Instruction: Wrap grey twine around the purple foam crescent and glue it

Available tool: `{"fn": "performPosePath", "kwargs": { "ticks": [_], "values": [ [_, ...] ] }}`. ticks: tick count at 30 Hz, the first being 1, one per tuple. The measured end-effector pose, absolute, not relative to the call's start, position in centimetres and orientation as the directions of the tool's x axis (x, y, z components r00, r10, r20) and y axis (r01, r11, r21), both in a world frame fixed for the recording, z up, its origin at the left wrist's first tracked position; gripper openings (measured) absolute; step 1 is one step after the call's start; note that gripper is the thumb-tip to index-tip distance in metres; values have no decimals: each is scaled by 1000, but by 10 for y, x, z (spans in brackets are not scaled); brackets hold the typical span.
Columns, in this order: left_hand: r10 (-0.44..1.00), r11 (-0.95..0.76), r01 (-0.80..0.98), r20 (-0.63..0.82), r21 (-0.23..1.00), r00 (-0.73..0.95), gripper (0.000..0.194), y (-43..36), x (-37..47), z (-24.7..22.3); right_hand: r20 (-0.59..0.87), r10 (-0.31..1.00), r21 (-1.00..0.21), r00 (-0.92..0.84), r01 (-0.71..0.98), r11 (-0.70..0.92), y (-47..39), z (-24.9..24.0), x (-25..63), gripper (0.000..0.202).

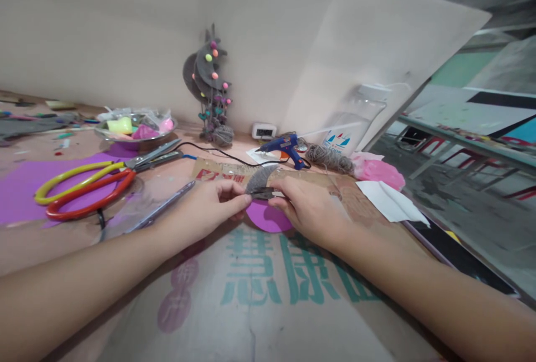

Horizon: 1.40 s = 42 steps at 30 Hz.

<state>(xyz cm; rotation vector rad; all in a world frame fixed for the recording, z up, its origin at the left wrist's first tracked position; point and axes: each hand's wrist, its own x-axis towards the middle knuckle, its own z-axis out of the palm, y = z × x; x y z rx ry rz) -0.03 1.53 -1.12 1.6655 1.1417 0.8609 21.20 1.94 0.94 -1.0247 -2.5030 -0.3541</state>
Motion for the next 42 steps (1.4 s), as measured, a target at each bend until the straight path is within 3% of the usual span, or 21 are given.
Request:
{"fn": "performPosePath", "kwargs": {
  "ticks": [22,42],
  "values": [
    [917,-56,189,-24,980,398,17,12,1,-5,457,569,101,-684,675,731,22,7,212,34],
    [915,-34,184,-43,982,401,19,13,0,-5,418,649,-23,-635,707,707,21,7,210,35]
  ]
}}
